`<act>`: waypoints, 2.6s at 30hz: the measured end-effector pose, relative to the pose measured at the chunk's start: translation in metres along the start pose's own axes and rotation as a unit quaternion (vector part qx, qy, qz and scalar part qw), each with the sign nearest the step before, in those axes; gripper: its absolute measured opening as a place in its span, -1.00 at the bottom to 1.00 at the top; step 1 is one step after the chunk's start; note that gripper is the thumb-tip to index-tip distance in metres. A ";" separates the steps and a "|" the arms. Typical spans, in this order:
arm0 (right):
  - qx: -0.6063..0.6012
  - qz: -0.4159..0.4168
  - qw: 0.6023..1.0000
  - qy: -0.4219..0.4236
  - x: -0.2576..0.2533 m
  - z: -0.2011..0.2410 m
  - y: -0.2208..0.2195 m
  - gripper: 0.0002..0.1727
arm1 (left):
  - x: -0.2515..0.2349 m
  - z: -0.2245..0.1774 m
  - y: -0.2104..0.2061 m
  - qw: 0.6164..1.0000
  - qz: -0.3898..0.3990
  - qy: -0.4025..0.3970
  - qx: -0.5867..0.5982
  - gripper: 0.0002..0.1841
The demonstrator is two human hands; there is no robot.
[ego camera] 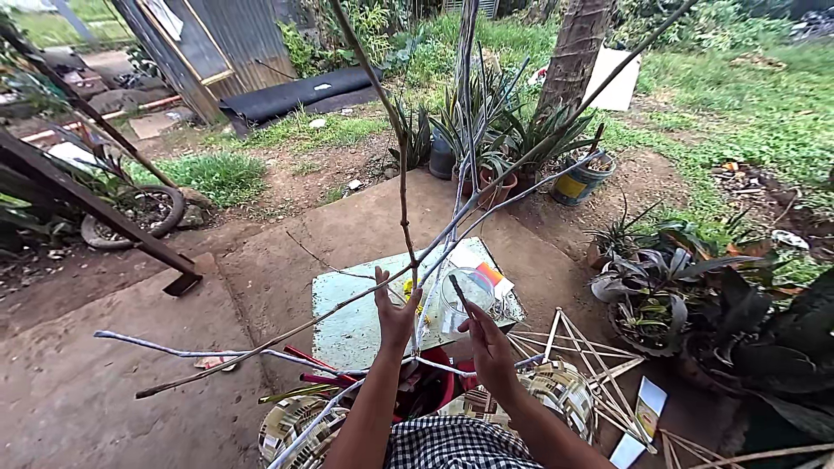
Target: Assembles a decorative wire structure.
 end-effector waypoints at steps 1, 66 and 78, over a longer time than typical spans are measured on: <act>0.026 0.014 1.000 0.007 -0.003 0.002 0.002 -0.57 | 0.008 -0.002 0.008 1.000 -0.007 0.004 0.012 -0.01; 0.473 0.351 0.808 -0.004 -0.130 0.094 -0.026 -0.67 | 0.088 -0.074 0.128 0.914 -0.127 -0.147 0.356 -0.78; 0.355 0.357 0.863 -0.038 -0.107 0.086 -0.031 -0.56 | 0.083 -0.073 0.127 0.909 -0.130 -0.117 0.378 -0.78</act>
Point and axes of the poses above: each hand's wrist, its own x-axis away from the middle knuckle, its own y-axis out of the back of the hand, z = x × y, the point moved 5 cm from there along -x, towards the middle knuckle, and after that the axes turned 10 degrees about y, right-handed, at the moved point
